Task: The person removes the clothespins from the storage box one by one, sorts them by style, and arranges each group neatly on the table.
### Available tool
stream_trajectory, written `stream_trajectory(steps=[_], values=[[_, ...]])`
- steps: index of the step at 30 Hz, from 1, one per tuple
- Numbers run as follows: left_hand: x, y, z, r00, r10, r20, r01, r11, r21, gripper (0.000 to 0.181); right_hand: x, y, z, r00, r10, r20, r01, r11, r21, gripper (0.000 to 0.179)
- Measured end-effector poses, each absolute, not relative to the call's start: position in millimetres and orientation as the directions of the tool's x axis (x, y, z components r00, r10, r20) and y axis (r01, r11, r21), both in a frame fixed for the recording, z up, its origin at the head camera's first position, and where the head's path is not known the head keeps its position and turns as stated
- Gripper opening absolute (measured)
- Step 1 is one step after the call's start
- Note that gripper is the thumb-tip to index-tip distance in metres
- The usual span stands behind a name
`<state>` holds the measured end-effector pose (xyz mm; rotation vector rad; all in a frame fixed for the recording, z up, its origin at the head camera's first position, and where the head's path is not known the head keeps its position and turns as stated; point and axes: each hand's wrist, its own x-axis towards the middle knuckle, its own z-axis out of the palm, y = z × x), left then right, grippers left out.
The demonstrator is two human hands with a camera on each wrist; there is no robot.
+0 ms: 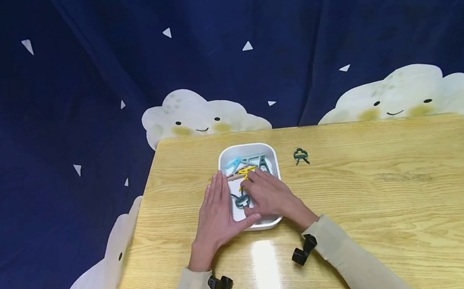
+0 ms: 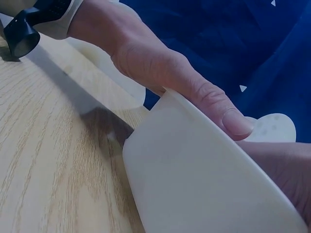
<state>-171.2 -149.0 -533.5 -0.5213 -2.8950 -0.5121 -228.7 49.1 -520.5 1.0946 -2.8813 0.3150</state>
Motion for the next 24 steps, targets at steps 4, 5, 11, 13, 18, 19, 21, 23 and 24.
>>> stream_trajectory(steps=[4, 5, 11, 13, 18, 19, 21, 23, 24], values=[[-171.2, -147.4, -532.3, -0.926, 0.311, 0.216, 0.366, 0.879, 0.305, 0.135, -228.1, 50.6, -518.4, -0.758, -0.643, 0.112, -0.651, 0.733, -0.197, 0.062], [-171.0, -147.3, -532.4, -0.925, 0.311, 0.216, 0.367, 0.88, 0.303, 0.135, -228.0, 50.6, -518.0, -0.76, -0.641, 0.108, -0.649, 0.734, -0.2, 0.062], [-170.7, -147.1, -533.6, -0.928, 0.307, 0.208, 0.361, 0.881, 0.308, 0.135, -227.0, 50.0, -517.1, -0.766, -0.634, 0.107, -0.642, 0.744, -0.188, 0.064], [-170.6, -147.3, -533.4, -0.93, 0.305, 0.205, 0.358, 0.879, 0.317, 0.135, -226.9, 49.9, -517.1, -0.767, -0.633, 0.108, -0.641, 0.745, -0.186, 0.065], [-170.8, -147.7, -531.1, -0.928, 0.302, 0.216, 0.361, 0.871, 0.333, 0.135, -227.5, 49.5, -514.4, -0.77, -0.629, 0.103, -0.637, 0.751, -0.176, 0.067], [-170.8, -147.5, -530.9, -0.927, 0.304, 0.219, 0.364, 0.87, 0.334, 0.135, -227.4, 49.6, -513.8, -0.772, -0.626, 0.104, -0.634, 0.753, -0.174, 0.068], [-170.5, -147.1, -530.9, -0.923, 0.308, 0.23, 0.372, 0.866, 0.334, 0.134, -226.7, 50.0, -512.6, -0.775, -0.622, 0.114, -0.632, 0.755, -0.176, 0.068], [-169.2, -146.8, -531.3, -0.922, 0.31, 0.231, 0.375, 0.864, 0.337, 0.134, -224.9, 51.0, -511.8, -0.775, -0.619, 0.124, -0.631, 0.752, -0.191, 0.069], [-168.2, -146.6, -531.9, -0.921, 0.313, 0.231, 0.377, 0.864, 0.334, 0.134, -223.9, 51.7, -511.6, -0.775, -0.619, 0.129, -0.631, 0.749, -0.2, 0.07]])
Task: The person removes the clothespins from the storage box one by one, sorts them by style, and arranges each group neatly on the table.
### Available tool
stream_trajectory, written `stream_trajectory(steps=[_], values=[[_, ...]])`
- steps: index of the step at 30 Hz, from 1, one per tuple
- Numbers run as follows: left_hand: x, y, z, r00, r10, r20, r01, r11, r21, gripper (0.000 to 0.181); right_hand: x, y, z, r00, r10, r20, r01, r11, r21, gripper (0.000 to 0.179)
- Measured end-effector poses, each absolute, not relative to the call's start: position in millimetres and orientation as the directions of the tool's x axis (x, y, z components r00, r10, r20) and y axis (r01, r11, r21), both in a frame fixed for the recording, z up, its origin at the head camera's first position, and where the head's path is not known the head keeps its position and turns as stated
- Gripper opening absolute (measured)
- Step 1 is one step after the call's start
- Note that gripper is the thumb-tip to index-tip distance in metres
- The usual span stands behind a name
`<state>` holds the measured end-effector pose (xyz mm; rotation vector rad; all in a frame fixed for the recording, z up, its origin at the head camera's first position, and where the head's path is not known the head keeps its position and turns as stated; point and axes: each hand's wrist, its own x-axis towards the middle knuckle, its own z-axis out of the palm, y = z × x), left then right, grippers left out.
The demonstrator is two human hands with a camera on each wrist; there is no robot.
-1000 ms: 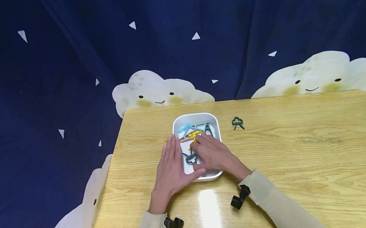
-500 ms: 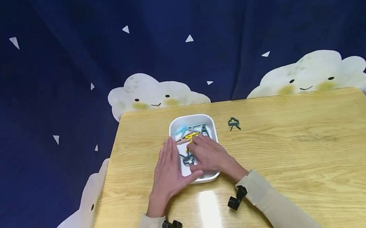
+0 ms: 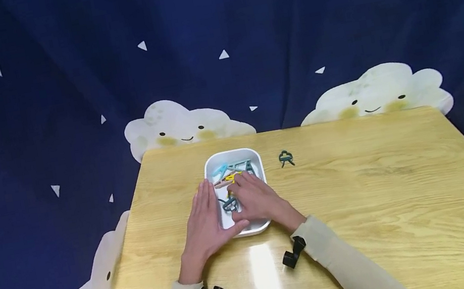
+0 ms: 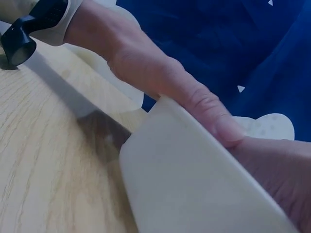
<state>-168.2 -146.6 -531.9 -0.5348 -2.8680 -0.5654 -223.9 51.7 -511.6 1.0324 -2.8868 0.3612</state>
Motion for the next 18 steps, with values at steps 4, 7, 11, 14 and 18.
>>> stream_trajectory(steps=[4, 7, 11, 14, 18], values=[[-166.9, -146.3, -532.1, -0.923, 0.314, 0.224, 0.375, 0.867, 0.327, 0.134, -221.6, 56.0, -510.1, -0.769, -0.619, 0.158, -0.639, 0.738, -0.218, 0.07], [-164.9, -147.8, -532.5, -0.925, 0.308, 0.224, 0.37, 0.865, 0.338, 0.133, -219.3, 58.7, -509.7, -0.769, -0.613, 0.181, -0.639, 0.737, -0.22, 0.069], [-165.1, -147.9, -532.5, -0.928, 0.3, 0.221, 0.363, 0.862, 0.354, 0.133, -217.4, 67.4, -505.0, -0.785, -0.586, 0.201, -0.62, 0.744, -0.25, 0.067], [-166.0, -147.3, -533.1, -0.93, 0.299, 0.213, 0.358, 0.865, 0.35, 0.133, -216.2, 76.1, -499.8, -0.803, -0.561, 0.201, -0.596, 0.754, -0.277, 0.069], [-167.4, -146.1, -533.3, -0.93, 0.298, 0.214, 0.357, 0.868, 0.346, 0.134, -215.6, 88.0, -494.7, -0.821, -0.532, 0.205, -0.57, 0.763, -0.304, 0.07]])
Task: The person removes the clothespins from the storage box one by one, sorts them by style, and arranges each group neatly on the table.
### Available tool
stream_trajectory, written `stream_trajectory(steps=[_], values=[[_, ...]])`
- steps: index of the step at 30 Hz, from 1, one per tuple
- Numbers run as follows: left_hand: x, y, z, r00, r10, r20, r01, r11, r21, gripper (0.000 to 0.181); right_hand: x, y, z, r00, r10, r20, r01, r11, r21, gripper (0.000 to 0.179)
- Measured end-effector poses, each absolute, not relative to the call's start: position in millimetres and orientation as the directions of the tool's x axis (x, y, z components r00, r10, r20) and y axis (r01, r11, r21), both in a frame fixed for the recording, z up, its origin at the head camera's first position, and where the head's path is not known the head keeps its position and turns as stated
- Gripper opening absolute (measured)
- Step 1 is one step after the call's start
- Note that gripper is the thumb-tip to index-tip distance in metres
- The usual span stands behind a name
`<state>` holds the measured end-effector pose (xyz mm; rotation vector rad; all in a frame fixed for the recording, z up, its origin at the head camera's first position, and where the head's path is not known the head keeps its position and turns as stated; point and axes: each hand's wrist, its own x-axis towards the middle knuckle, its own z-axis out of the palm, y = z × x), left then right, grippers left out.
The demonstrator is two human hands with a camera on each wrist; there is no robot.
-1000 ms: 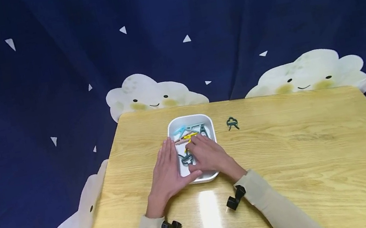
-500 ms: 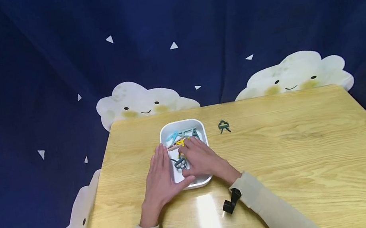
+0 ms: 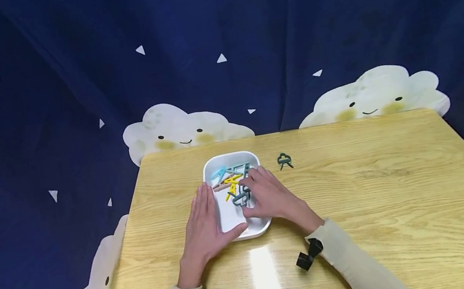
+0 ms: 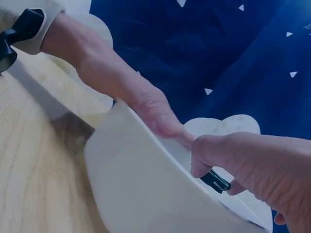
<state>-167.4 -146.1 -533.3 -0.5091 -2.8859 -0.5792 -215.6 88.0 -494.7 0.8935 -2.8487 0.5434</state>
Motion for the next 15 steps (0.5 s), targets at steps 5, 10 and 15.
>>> stream_trajectory(steps=[5, 10, 15], values=[[-168.4, -144.8, -532.4, -0.929, 0.296, 0.224, 0.359, 0.868, 0.343, 0.134, -216.4, 101.1, -489.9, -0.833, -0.503, 0.231, -0.553, 0.767, -0.326, 0.067], [-170.0, -143.8, -531.4, -0.928, 0.297, 0.227, 0.362, 0.865, 0.347, 0.134, -218.8, 113.6, -485.3, -0.846, -0.47, 0.252, -0.532, 0.78, -0.331, 0.069], [-167.9, -144.8, -531.1, -0.934, 0.291, 0.21, 0.35, 0.868, 0.353, 0.136, -219.8, 126.1, -481.6, -0.859, -0.439, 0.265, -0.51, 0.786, -0.351, 0.067]])
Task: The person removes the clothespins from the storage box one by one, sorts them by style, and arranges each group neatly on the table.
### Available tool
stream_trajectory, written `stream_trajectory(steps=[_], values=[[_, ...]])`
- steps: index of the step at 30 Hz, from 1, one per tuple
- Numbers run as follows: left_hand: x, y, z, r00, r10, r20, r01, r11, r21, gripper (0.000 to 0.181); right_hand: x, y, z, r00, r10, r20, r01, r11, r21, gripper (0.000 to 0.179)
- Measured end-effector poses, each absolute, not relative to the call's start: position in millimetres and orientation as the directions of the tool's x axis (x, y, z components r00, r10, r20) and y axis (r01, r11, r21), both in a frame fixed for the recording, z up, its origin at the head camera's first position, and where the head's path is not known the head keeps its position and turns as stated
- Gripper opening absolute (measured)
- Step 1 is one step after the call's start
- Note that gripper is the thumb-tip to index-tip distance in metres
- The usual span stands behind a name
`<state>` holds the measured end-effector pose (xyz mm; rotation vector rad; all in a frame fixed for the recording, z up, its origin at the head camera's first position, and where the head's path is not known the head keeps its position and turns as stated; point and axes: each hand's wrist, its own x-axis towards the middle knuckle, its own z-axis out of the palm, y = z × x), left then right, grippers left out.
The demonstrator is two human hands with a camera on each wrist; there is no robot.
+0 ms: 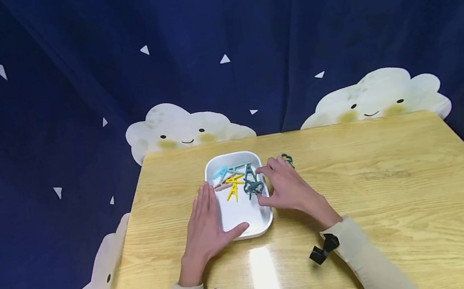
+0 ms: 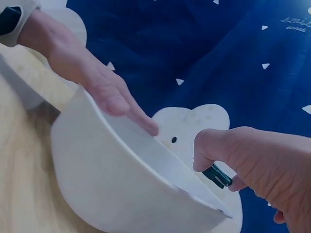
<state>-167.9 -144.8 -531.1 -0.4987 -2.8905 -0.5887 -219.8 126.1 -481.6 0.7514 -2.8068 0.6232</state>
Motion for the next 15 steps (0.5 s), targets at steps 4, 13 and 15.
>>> stream_trajectory(steps=[4, 13, 15], values=[[-169.1, -144.8, -532.2, -0.933, 0.291, 0.213, 0.35, 0.87, 0.346, 0.136, -222.9, 137.8, -480.4, -0.863, -0.413, 0.29, -0.499, 0.786, -0.366, 0.066], [-169.0, -145.1, -532.9, -0.935, 0.287, 0.209, 0.346, 0.871, 0.348, 0.137, -225.5, 157.5, -480.6, -0.881, -0.379, 0.284, -0.468, 0.792, -0.393, 0.068], [-168.6, -144.4, -532.7, -0.936, 0.286, 0.204, 0.343, 0.871, 0.351, 0.137, -226.2, 162.0, -481.3, -0.883, -0.373, 0.285, -0.462, 0.795, -0.393, 0.068]])
